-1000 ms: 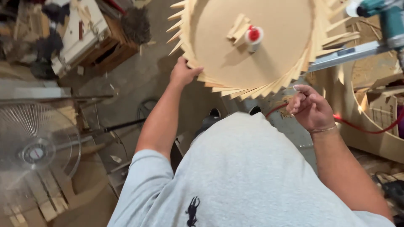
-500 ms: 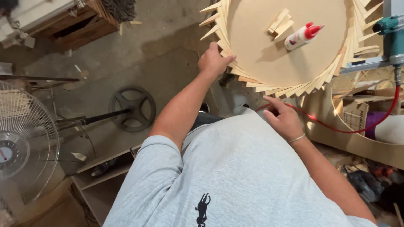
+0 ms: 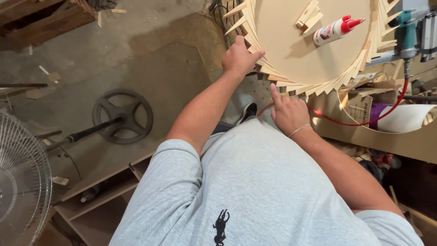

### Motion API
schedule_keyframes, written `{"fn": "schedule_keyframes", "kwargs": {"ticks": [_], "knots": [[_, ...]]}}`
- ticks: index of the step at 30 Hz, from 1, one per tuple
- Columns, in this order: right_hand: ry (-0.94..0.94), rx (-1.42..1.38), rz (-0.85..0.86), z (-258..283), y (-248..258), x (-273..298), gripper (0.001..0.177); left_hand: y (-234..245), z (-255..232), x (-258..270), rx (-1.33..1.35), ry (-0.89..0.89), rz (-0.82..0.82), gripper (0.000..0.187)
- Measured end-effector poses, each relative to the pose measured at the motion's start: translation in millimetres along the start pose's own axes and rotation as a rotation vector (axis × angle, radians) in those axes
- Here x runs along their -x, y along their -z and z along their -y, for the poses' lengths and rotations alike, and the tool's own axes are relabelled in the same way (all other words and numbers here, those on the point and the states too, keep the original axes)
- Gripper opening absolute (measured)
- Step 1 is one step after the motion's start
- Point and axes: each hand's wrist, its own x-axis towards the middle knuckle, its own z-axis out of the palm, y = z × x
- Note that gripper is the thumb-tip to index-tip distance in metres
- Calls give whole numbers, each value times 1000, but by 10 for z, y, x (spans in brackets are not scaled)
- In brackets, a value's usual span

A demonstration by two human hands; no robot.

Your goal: Assemble a circular wooden frame by gluing and nailing slats to a base.

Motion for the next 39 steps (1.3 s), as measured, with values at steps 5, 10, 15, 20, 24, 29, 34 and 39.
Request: {"fn": "schedule_keyframes", "kwargs": {"ticks": [5,10,15,20,24,29,34,39], "knots": [[-31,61,163,84,-109,-53,79,-31,29,-20,-9,-20,-4,67],[-75,125,240,143,-66,-143,82,-55,50,-51,12,-20,-20,66],[-152,113,315,216,-193,-192,74,-35,24,-40,-26,-19,8,69],[-186,45,476,317,-275,-339,76,-117,68,-90,-29,-30,-14,69],[-191,56,578,370,-169,-466,71,-173,109,-155,-45,-42,-29,72],[-160,89,531,350,-149,-507,72,-32,43,-30,19,-35,-13,68],[-123,154,522,340,-169,-439,69,-2,15,45,43,-36,-4,64],[-112,83,446,297,-316,-375,64,-23,16,28,57,-23,-22,64]]}}
